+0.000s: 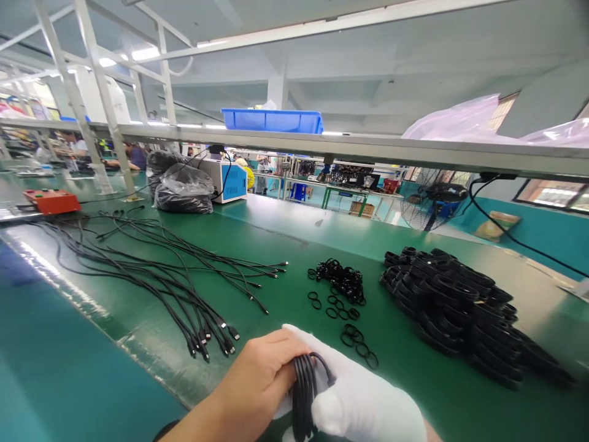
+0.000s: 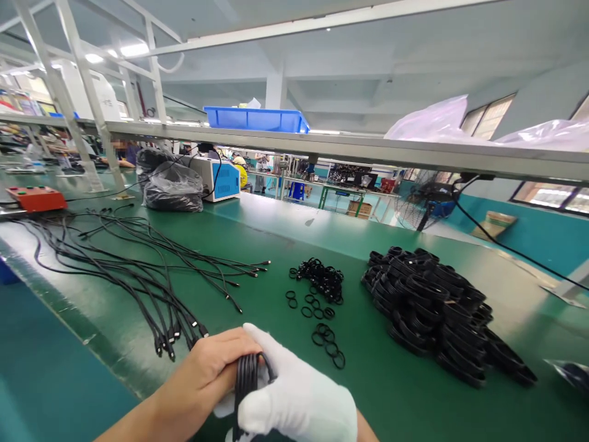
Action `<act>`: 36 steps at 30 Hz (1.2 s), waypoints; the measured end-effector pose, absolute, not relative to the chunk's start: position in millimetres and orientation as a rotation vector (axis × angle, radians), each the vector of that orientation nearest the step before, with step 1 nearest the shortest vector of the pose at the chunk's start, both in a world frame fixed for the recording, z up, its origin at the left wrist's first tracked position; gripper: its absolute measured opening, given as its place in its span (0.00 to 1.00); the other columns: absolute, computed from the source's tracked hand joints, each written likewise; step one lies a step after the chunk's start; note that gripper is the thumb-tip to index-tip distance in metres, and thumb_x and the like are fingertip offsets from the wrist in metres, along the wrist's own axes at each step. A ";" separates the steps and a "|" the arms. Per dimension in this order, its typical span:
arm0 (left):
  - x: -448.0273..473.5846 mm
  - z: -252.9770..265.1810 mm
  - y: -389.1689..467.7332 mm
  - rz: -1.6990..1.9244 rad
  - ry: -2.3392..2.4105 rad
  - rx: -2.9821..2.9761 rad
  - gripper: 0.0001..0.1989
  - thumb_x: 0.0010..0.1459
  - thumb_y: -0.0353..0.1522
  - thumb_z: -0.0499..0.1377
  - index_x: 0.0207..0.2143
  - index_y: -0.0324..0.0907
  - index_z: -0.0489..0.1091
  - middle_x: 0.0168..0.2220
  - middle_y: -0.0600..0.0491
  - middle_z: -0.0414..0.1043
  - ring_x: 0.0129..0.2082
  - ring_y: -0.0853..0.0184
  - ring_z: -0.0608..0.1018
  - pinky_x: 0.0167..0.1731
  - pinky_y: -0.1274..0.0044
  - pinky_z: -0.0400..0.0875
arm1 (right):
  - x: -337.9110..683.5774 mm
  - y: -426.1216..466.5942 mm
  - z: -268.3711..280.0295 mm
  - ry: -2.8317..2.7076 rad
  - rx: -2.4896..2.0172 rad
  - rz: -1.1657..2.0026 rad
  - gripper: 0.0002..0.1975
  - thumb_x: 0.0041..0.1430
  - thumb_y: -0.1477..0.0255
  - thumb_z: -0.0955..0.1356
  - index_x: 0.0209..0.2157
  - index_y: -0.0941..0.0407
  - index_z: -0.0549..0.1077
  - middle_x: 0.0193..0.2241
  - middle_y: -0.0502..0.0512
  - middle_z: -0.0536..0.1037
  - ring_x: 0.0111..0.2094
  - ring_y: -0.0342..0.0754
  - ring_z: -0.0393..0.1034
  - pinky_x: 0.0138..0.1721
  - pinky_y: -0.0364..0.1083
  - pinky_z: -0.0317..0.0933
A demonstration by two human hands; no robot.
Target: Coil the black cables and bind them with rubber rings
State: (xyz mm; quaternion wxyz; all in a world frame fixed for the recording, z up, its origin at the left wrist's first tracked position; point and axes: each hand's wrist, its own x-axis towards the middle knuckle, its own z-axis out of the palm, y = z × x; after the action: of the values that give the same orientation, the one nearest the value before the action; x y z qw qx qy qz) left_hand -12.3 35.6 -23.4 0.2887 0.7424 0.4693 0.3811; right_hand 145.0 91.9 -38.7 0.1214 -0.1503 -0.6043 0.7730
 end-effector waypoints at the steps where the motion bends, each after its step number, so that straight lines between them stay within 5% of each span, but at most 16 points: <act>1: -12.7 -23.4 36.3 1.001 1.260 1.968 0.15 0.57 0.21 0.49 0.35 0.43 0.73 0.34 0.54 0.72 0.35 0.69 0.73 0.37 0.81 0.66 | 141.8 93.1 -42.8 -1.693 -0.386 2.275 0.45 0.31 0.55 0.76 0.51 0.56 0.60 0.41 0.57 0.70 0.45 0.53 0.66 0.43 0.52 0.63; 8: -10.7 -26.5 39.3 0.924 1.368 1.987 0.15 0.56 0.21 0.47 0.35 0.42 0.72 0.34 0.54 0.71 0.34 0.68 0.72 0.36 0.79 0.64 | 129.2 93.0 -45.0 -1.561 -0.460 2.289 0.34 0.23 0.72 0.79 0.36 0.57 0.63 0.27 0.48 0.71 0.31 0.47 0.70 0.30 0.45 0.65; 11: -10.0 -27.7 39.9 0.918 1.478 1.897 0.12 0.56 0.24 0.49 0.35 0.42 0.71 0.34 0.53 0.69 0.34 0.67 0.72 0.35 0.78 0.64 | 127.6 90.2 -33.9 -1.618 -0.643 2.206 0.24 0.28 0.80 0.75 0.33 0.59 0.67 0.23 0.47 0.72 0.25 0.43 0.69 0.26 0.42 0.64; 15: -10.6 -27.0 42.7 0.944 1.467 1.606 0.11 0.55 0.28 0.52 0.42 0.43 0.66 0.28 0.57 0.67 0.29 0.69 0.71 0.30 0.78 0.65 | 132.5 90.3 -31.1 -1.567 -0.743 2.327 0.15 0.37 0.76 0.71 0.32 0.62 0.71 0.22 0.51 0.73 0.22 0.42 0.69 0.29 0.44 0.66; 20: -6.4 -25.8 46.2 0.939 1.442 1.355 0.08 0.51 0.32 0.55 0.36 0.42 0.63 0.23 0.62 0.63 0.19 0.72 0.68 0.19 0.81 0.62 | 136.9 91.9 -42.2 -1.497 -0.669 2.281 0.15 0.40 0.70 0.72 0.30 0.65 0.73 0.25 0.57 0.74 0.26 0.45 0.70 0.31 0.47 0.67; 30: -1.2 -28.9 52.3 0.649 1.850 1.676 0.06 0.47 0.26 0.54 0.29 0.45 0.63 0.18 0.62 0.62 0.19 0.71 0.65 0.19 0.81 0.54 | 127.3 87.1 -51.3 -1.467 -0.836 2.382 0.09 0.36 0.75 0.69 0.25 0.63 0.71 0.17 0.53 0.72 0.17 0.42 0.68 0.19 0.40 0.64; 36: -4.9 -31.3 39.0 0.939 1.718 1.856 0.10 0.48 0.22 0.52 0.29 0.44 0.68 0.29 0.58 0.66 0.25 0.72 0.69 0.26 0.81 0.63 | 124.9 86.7 -53.6 -1.369 -0.730 2.501 0.12 0.31 0.72 0.72 0.22 0.63 0.71 0.14 0.51 0.69 0.16 0.44 0.68 0.16 0.41 0.65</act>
State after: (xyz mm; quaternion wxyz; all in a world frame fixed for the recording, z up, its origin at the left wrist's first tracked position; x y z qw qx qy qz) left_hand -4.9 39.0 -31.3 0.2201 0.6710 0.6213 0.3395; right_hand 124.9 86.7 -53.6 0.0992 -0.2469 -0.4629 0.8455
